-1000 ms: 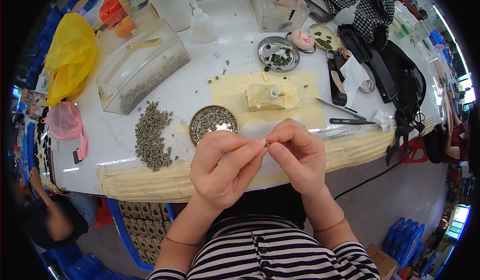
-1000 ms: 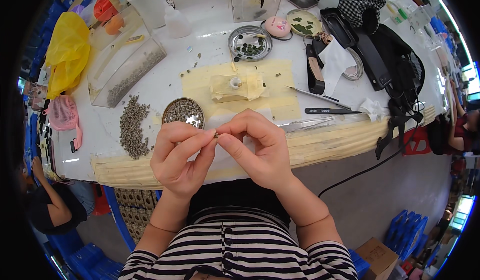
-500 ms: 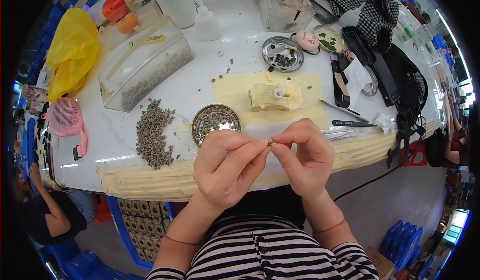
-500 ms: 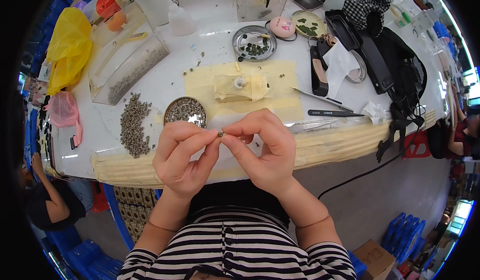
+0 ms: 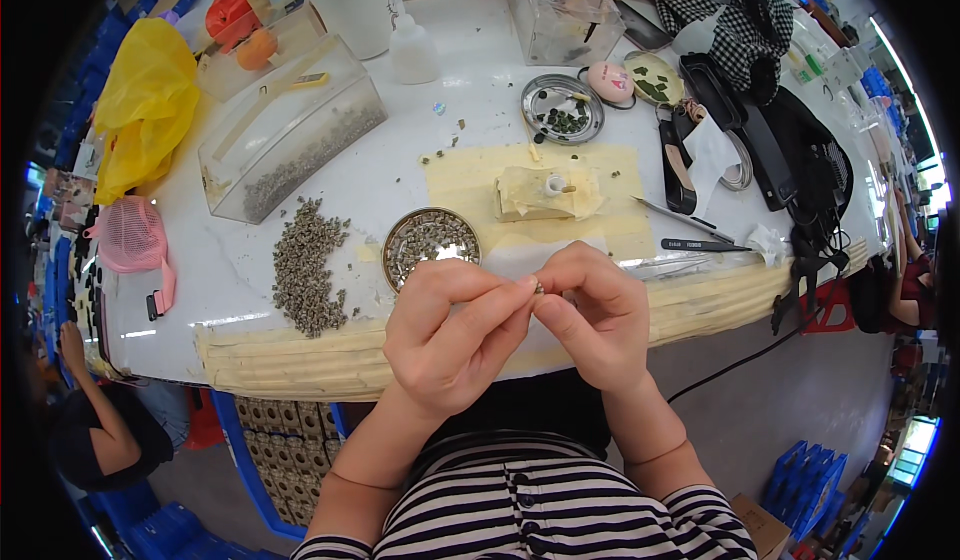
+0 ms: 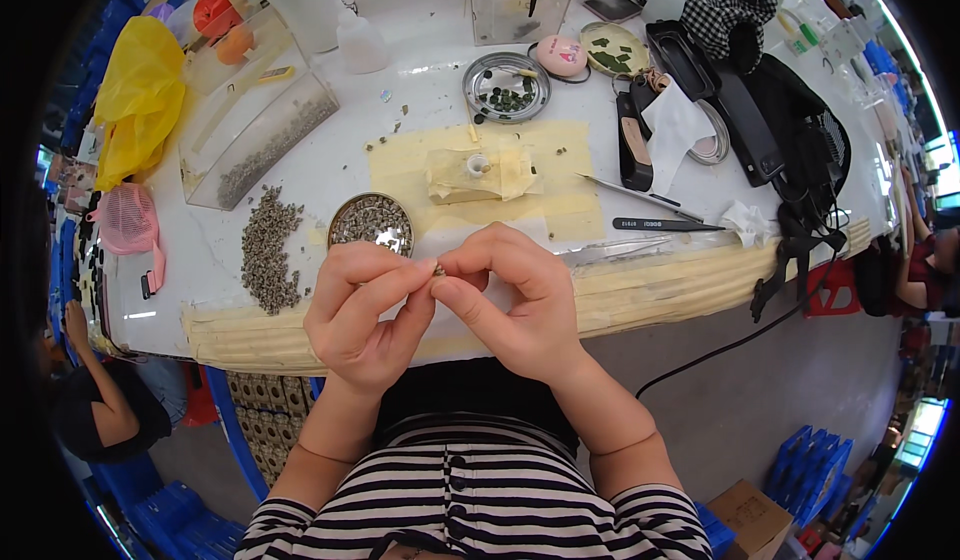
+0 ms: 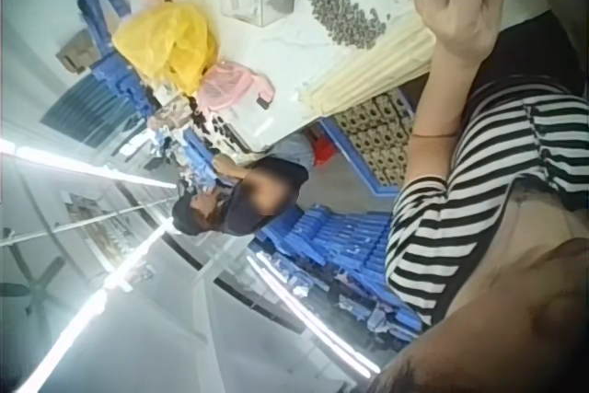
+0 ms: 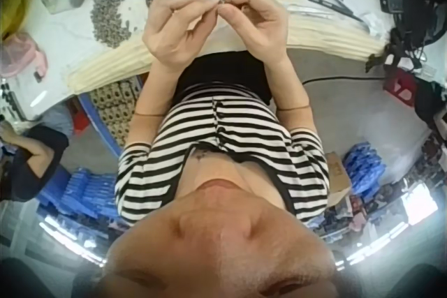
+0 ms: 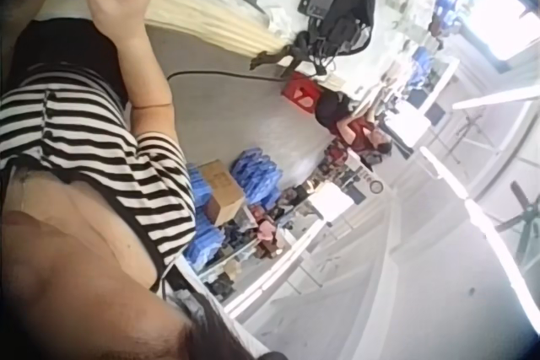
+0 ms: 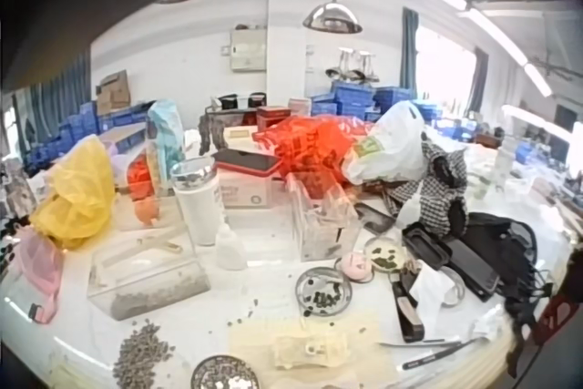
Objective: Assembling small decorative or toy components using tweezers and hands at a workshop table.
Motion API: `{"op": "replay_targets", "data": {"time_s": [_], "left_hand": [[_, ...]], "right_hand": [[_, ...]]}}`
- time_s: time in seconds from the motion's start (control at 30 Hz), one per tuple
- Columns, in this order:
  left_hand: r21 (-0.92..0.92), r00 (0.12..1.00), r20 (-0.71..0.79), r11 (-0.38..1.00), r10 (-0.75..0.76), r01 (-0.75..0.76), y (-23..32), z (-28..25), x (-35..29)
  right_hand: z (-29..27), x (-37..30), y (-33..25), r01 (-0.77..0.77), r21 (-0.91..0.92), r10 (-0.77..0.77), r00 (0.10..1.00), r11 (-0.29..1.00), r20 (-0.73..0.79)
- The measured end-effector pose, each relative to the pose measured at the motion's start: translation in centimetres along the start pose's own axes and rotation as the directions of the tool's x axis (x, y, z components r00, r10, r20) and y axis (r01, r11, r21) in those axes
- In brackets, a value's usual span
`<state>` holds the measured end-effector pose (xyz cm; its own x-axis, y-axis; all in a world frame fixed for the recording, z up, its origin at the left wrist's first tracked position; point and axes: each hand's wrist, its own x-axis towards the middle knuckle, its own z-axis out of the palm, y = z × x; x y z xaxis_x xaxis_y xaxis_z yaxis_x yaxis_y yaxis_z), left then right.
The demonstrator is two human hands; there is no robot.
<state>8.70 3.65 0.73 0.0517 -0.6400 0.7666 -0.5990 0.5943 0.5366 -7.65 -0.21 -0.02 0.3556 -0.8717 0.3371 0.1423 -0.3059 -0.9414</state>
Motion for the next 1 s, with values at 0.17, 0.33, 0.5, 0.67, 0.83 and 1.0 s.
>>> {"op": "replay_targets", "data": {"time_s": [0.17, 0.33, 0.5, 0.67, 0.83, 1.0], "left_hand": [[0.002, 1.0, -0.006, 1.0, 0.001, -0.001, 0.06, 0.12, 0.01], [0.016, 1.0, -0.014, 1.0, -0.003, 0.003, -0.03, 0.19, 0.05], [0.015, 1.0, -0.02, 1.0, -0.018, 0.018, 0.08, 0.22, 0.1], [0.014, 1.0, -0.014, 1.0, -0.012, 0.012, 0.04, 0.08, 0.08], [0.006, 1.0, -0.011, 1.0, -0.013, 0.014, 0.1, 0.04, 0.07], [-0.001, 1.0, -0.009, 1.0, -0.013, 0.013, 0.12, 0.04, 0.11]], "right_hand": [[0.18, -0.16, 0.2, 0.012, 0.023, -0.011, 0.997, 1.0, -0.078], [0.44, -0.33, 0.08, 0.124, -0.171, -0.154, 0.972, 0.977, -0.175], [0.59, -0.56, -0.11, 0.194, -0.348, -0.257, 0.955, 0.917, -0.147], [0.51, -0.56, -0.23, 0.149, -0.291, -0.192, 0.974, 0.945, -0.122], [0.38, -0.39, -0.17, 0.123, -0.21, -0.147, 0.984, 0.97, -0.105], [0.28, -0.36, -0.01, 0.084, -0.137, -0.096, 0.992, 0.987, -0.079]]}}
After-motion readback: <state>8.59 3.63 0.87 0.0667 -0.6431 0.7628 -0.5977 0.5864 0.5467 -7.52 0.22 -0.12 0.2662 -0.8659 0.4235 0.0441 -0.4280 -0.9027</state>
